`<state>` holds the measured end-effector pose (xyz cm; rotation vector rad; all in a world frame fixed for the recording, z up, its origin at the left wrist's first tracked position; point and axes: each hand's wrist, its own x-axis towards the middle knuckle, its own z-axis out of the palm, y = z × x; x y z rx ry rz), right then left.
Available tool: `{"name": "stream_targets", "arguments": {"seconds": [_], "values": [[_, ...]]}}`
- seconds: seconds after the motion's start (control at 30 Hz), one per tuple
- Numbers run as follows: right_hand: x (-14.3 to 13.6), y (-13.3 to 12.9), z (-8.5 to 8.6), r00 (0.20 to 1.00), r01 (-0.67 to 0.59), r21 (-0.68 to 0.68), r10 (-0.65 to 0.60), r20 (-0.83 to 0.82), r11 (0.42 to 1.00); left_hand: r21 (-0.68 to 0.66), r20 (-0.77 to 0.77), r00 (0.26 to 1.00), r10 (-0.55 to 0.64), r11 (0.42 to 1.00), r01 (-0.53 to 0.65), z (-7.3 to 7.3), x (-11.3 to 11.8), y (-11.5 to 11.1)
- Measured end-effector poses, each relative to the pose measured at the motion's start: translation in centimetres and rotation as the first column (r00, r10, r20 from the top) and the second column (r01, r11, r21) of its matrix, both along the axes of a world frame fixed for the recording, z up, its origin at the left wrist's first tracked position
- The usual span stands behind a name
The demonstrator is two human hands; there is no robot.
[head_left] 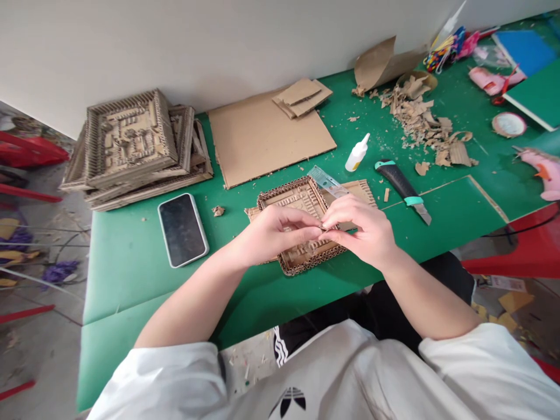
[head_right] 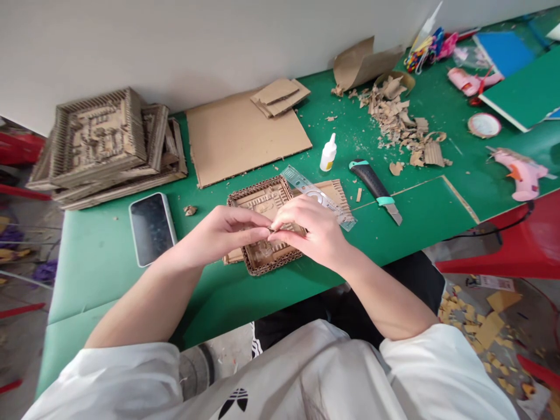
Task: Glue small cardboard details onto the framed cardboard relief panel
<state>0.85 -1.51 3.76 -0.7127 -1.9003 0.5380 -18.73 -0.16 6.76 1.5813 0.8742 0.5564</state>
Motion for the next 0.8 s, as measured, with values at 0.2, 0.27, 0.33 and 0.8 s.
{"name": "stream_targets", "arguments": {"seconds": [0.2,0.27,0.33,0.8], "values": [[0.27,-0.18,-0.16,0.996,0.081,0.110,-0.086,0.038,0.991,0.016,-0.022,1.000,0.002,1.000,-0.002,0.17,0.03,0.00],[0.31,-0.25,-0.25,0.995,0.085,0.113,-0.091,0.041,0.990,0.016,-0.028,1.000,0.000,1.000,0.001,0.21,0.00,0.00],[0.32,-0.29,-0.31,0.994,0.091,0.118,-0.098,0.051,0.989,0.003,-0.023,1.000,-0.006,1.000,0.006,0.14,-0.03,-0.02],[-0.04,-0.37,-0.10,0.983,0.164,0.225,-0.177,0.041,0.960,0.143,-0.019,0.999,-0.037,0.989,0.039,0.18,0.04,-0.39]]}}
